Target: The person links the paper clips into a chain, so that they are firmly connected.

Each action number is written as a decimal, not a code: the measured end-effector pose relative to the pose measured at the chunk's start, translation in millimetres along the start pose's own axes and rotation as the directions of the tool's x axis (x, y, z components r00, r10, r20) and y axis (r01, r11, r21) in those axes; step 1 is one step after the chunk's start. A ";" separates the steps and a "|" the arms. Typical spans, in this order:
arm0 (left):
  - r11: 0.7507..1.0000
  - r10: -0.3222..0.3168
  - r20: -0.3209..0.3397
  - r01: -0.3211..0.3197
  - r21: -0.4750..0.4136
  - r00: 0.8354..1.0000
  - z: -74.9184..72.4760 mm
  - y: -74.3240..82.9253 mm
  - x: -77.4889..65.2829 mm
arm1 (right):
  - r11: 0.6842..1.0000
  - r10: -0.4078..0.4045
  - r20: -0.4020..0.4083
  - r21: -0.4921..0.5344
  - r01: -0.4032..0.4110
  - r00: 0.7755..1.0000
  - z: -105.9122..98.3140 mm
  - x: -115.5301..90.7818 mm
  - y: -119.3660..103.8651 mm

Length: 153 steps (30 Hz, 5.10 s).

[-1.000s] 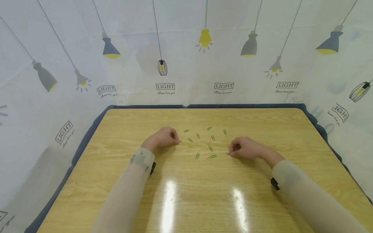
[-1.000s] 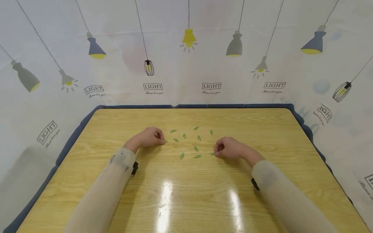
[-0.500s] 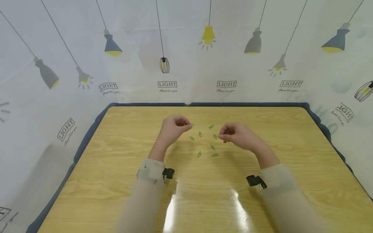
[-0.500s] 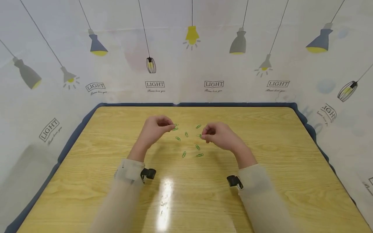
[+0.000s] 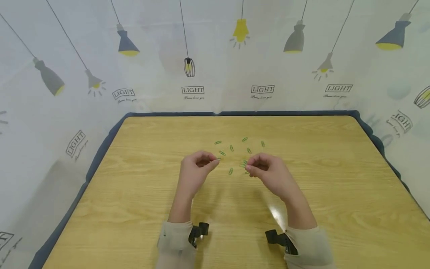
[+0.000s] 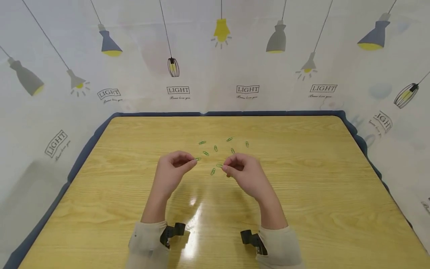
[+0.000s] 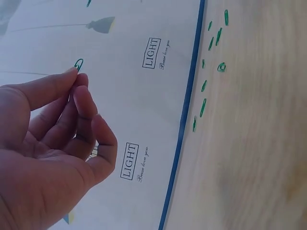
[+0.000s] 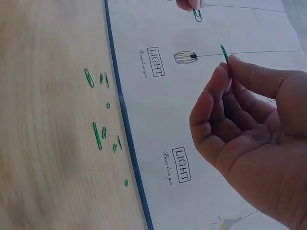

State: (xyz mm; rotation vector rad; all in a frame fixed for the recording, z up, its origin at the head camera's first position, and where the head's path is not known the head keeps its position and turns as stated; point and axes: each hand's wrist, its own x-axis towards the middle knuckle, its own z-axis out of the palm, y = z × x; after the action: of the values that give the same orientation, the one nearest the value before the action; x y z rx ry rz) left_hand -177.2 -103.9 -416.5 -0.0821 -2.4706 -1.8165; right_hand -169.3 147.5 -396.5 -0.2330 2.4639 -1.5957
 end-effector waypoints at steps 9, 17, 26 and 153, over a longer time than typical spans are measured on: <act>0.994 0.060 0.029 -0.062 0.085 0.998 2.9 10.4 -10.5 | 1.000 0.002 -0.018 0.004 -0.002 1.000 -6.5 -12.0 -9.2; 0.949 0.249 0.048 -0.254 0.188 0.967 16.6 35.7 -9.3 | 0.992 -0.049 -0.123 0.105 0.062 0.991 9.2 -3.3 -22.4; 0.919 0.324 0.060 -0.330 0.216 0.944 21.5 46.6 -7.1 | 0.980 -0.033 -0.207 0.186 0.072 0.978 15.9 -0.2 -26.0; 0.822 0.464 0.044 -0.448 0.352 0.885 31.8 28.1 8.7 | 0.961 -0.277 -0.158 -0.070 0.269 0.948 2.2 24.2 -24.9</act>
State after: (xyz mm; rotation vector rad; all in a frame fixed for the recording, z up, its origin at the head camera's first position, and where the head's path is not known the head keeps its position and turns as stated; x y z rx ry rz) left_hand -184.3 -65.2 -398.4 -0.5549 -2.4238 -1.1538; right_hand -191.6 129.7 -376.6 -0.4868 2.6977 -1.7268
